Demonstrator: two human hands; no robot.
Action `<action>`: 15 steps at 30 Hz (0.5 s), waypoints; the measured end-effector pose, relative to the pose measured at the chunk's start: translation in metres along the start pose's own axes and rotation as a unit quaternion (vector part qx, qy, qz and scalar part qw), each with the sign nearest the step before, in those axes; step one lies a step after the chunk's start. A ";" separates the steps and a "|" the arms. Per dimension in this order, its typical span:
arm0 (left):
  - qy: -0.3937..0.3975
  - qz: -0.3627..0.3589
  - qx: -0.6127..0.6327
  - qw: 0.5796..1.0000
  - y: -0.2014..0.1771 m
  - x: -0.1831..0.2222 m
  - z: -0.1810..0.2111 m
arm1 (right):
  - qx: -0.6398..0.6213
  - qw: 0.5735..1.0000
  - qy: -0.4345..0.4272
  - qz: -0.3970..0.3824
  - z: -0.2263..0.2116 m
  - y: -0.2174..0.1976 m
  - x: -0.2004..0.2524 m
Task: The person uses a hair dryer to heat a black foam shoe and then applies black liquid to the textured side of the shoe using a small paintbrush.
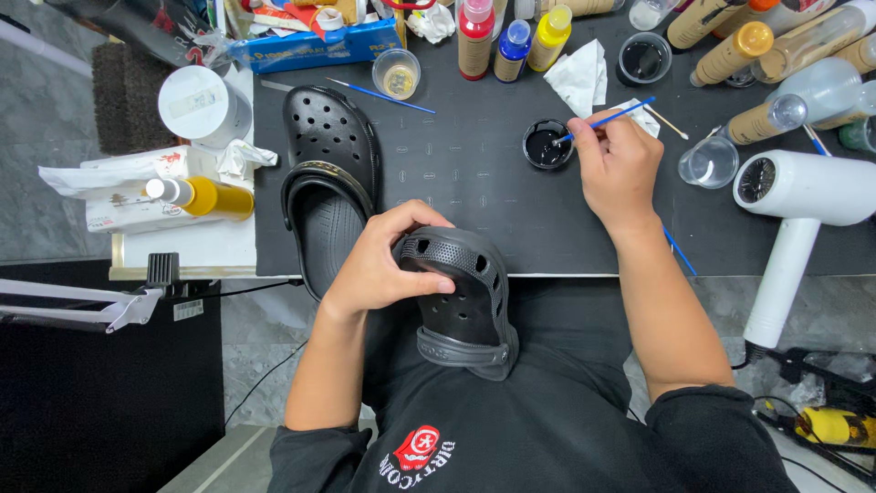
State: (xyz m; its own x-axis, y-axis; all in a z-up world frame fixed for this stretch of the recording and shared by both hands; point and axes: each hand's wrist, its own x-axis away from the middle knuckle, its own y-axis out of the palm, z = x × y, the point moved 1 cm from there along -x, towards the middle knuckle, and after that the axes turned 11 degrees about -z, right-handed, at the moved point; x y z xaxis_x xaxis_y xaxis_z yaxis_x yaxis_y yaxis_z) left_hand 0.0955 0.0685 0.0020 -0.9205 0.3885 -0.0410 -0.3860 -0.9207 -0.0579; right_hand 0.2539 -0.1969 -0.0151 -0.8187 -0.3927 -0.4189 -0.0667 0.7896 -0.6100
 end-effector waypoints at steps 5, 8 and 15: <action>0.004 -0.011 0.015 1.000 -0.001 -0.002 0.004 | 0.013 1.000 -0.012 -0.013 -0.006 -0.002 0.000; 0.020 -0.015 0.002 1.000 -0.002 -0.003 0.004 | 0.020 0.999 -0.027 -0.008 -0.005 -0.003 -0.001; 0.059 -0.038 0.017 0.997 -0.002 0.002 0.009 | -0.031 0.999 -0.012 -0.017 0.004 -0.001 0.010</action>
State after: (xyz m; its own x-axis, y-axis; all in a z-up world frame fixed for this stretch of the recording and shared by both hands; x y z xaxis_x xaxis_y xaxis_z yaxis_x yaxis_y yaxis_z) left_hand 0.0938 0.0706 0.0107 -0.8755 0.4574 -0.1558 -0.4584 -0.8882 -0.0317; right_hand 0.2485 -0.2035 -0.0213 -0.8010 -0.4313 -0.4152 -0.1302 0.8025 -0.5823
